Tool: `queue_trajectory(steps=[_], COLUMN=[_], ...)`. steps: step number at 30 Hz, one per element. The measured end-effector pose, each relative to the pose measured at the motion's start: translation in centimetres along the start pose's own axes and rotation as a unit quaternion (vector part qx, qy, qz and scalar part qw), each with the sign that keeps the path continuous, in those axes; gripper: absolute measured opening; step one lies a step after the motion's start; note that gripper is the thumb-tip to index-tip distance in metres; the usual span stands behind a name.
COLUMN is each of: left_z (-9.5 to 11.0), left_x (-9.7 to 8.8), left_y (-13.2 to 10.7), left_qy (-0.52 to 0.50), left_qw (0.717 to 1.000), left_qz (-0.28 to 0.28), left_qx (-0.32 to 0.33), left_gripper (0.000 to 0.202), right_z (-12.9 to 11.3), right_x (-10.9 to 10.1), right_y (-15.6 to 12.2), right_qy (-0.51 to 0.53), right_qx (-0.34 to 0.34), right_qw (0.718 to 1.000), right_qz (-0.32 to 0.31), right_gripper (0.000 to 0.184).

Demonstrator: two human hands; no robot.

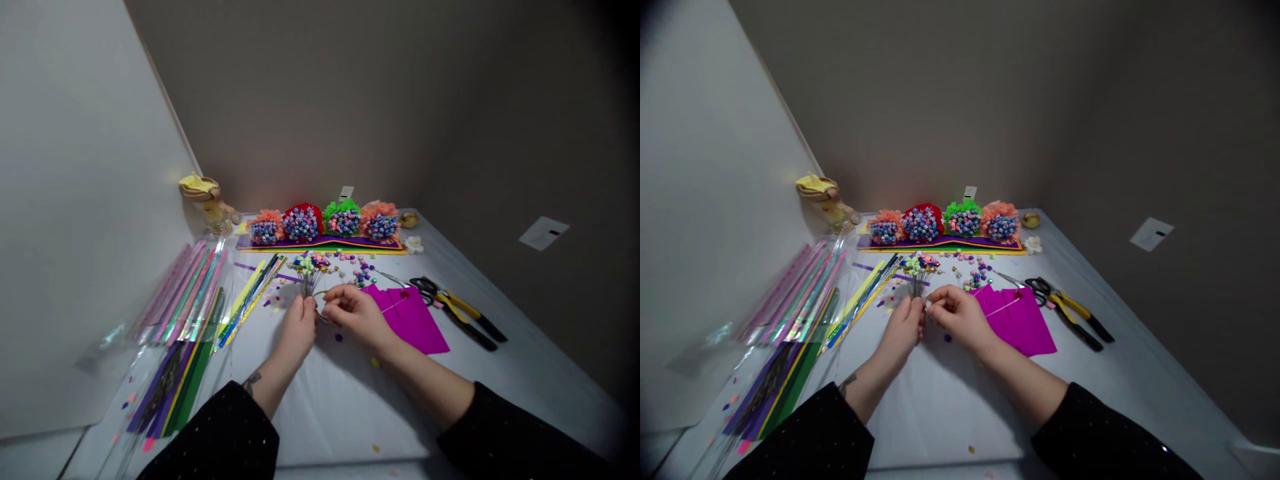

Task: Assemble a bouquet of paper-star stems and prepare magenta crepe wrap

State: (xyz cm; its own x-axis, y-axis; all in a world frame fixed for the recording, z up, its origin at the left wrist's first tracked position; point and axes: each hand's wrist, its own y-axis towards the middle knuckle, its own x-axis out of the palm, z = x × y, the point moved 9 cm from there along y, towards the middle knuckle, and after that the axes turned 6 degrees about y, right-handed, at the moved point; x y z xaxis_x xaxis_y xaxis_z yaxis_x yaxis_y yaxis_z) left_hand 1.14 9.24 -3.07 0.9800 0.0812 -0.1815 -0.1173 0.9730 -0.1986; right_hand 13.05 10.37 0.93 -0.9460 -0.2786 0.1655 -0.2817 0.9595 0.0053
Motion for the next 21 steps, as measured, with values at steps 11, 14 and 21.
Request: queue_trajectory(steps=[11,14,21], left_z=[0.8,1.3,1.5], left_x=[1.4,1.4,0.7], left_y=[-0.9,-1.0,-1.0], left_qy=[0.049,0.049,0.052], left_qw=[0.998,0.998,0.998], left_qz=[-0.04,-0.04,-0.011], left_qx=[0.008,0.029,0.041], left_gripper=[0.019,0.019,0.021], right_z=[1.8,1.8,-0.1], right_x=[0.1,0.4,0.5], right_y=[0.6,0.5,0.3], right_qy=[0.029,0.08,0.026], right_qx=[0.056,0.064,0.018], right_qw=[0.998,0.995,0.999], right_qz=[0.023,0.011,-0.004], right_gripper=[0.032,0.034,0.029])
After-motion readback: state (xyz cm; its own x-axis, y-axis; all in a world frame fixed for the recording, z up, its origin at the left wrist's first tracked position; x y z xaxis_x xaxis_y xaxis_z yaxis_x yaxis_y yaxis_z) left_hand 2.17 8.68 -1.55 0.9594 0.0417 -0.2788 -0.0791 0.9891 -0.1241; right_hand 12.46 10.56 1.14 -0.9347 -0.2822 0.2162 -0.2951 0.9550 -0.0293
